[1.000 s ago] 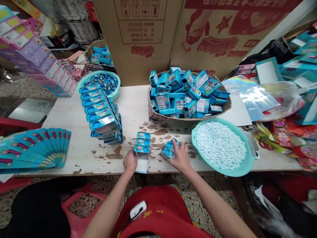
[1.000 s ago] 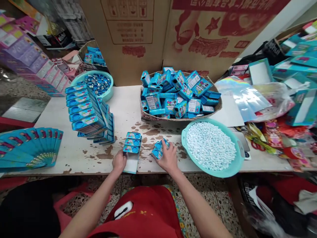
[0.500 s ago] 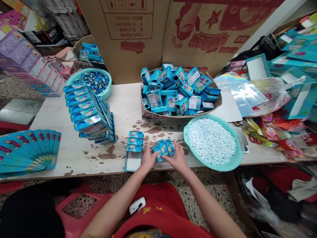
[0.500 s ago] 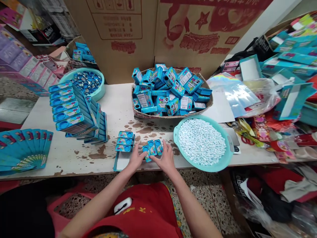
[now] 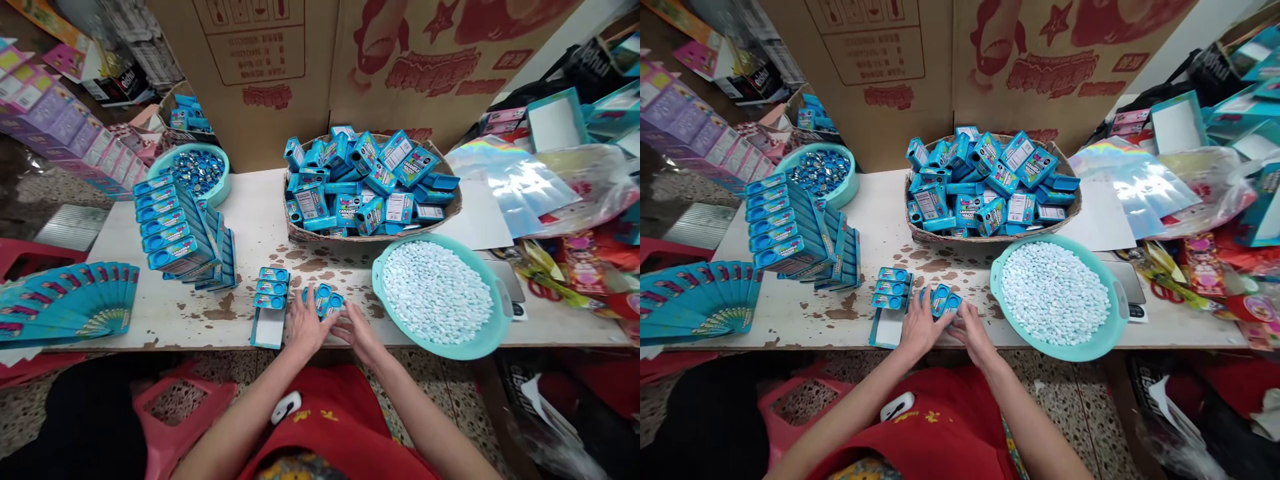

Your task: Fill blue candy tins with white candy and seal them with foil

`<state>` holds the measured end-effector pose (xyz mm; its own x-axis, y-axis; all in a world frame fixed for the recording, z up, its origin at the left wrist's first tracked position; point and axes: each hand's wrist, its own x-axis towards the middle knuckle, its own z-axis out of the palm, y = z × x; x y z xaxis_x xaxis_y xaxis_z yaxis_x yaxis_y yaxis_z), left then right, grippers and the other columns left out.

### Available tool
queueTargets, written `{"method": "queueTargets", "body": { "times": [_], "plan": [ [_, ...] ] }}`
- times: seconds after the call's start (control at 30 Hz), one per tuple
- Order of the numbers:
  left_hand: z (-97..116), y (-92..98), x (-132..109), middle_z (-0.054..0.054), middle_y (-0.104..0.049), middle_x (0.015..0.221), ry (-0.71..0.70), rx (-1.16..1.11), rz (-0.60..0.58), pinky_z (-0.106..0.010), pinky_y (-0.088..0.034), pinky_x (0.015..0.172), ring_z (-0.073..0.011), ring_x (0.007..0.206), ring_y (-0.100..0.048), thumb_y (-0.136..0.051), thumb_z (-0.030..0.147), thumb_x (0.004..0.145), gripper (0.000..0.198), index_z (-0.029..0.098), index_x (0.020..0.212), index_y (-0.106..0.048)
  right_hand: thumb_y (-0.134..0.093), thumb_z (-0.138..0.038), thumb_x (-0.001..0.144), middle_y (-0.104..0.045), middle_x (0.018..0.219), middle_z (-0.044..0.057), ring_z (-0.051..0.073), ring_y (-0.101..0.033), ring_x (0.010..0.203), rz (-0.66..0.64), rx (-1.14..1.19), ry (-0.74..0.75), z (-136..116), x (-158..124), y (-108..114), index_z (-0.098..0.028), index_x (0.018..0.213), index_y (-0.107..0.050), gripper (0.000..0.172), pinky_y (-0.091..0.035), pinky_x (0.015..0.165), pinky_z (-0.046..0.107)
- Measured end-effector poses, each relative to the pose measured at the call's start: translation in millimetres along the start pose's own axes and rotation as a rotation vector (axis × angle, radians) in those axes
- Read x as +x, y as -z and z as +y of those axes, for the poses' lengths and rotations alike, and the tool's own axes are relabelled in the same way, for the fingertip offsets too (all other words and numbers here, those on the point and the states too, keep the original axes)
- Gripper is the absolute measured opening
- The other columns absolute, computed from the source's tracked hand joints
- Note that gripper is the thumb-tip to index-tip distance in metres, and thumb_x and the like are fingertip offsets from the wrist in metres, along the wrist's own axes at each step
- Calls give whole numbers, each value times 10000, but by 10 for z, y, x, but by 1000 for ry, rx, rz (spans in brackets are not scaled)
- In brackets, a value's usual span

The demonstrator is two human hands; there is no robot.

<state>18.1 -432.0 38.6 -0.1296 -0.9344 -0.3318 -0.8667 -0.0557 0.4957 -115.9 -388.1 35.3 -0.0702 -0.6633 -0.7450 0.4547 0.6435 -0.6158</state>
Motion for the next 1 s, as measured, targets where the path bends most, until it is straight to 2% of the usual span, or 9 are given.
{"method": "queueTargets", "body": {
  "times": [0.1,0.23,0.3,0.43,0.53,0.63,0.73,0.87,1.0],
  "plan": [
    [223,-49,45,-229,-206,1491,22,120,-2,-642,-345,934,-448,1304,-292,-577,714,658,1004,284,1474,-181,-516,-686,775,-524,1190,51,181,-582,894,27,169,-108,28,18,103,-257,1143,-485,566,-523,791,351],
    [430,-64,151,-175,-231,1495,-102,167,-105,-702,-296,909,-494,1266,-293,-653,526,656,864,349,1425,-303,-487,-678,789,-544,1218,102,201,-599,946,139,130,-121,180,72,321,-195,1115,-516,583,-523,785,333],
    [454,-69,135,-138,-220,1508,-164,173,-138,-729,-229,938,-518,1290,-221,-676,421,639,777,335,1365,-411,-472,-690,783,-551,1224,127,219,-614,939,171,52,-113,308,60,424,-184,1130,-518,615,-528,776,362],
    [410,-112,86,-102,-188,1520,-226,203,-66,-755,-56,983,-500,1347,-41,-686,320,640,689,304,1297,-480,-519,-678,752,-580,1195,136,224,-629,933,133,-52,-128,570,-51,527,-185,1073,-537,589,-528,771,379],
    [370,-115,128,-127,-234,1491,-220,240,-64,-758,-127,954,-510,1319,-107,-681,310,657,652,293,1278,-487,-603,-643,703,-588,1177,138,209,-630,915,131,-49,-153,719,-145,512,-180,1003,-535,556,-522,776,353],
    [323,13,92,-147,-350,1405,-285,277,-118,-718,-224,935,-497,1259,-231,-686,286,630,656,278,1260,-502,-633,-623,678,-584,1166,122,182,-618,892,120,-43,-179,860,-197,446,-178,1024,-532,573,-508,773,313],
    [185,330,-155,-108,-394,1365,-399,257,-143,-672,-270,934,-458,1235,-270,-656,318,645,640,309,1262,-489,-624,-579,699,-607,1059,96,171,-598,841,63,-138,-101,1039,-206,328,-161,991,-543,516,-493,745,295],
    [-278,886,-525,-72,-423,1318,-531,184,-163,-546,-332,967,-358,1213,-316,-627,381,680,585,320,1244,-485,-583,-376,767,-607,941,73,166,-570,789,-92,-365,242,1292,-151,22,-142,964,-569,306,-481,772,316],
    [-856,1175,-458,-93,-435,1257,-687,237,-195,-506,-299,1032,-315,1216,-329,-629,352,667,537,269,1187,-523,-482,-237,827,-547,1018,81,153,-541,773,-79,-604,519,1427,30,-423,-164,1131,-561,322,-492,785,336]
  ]
}}
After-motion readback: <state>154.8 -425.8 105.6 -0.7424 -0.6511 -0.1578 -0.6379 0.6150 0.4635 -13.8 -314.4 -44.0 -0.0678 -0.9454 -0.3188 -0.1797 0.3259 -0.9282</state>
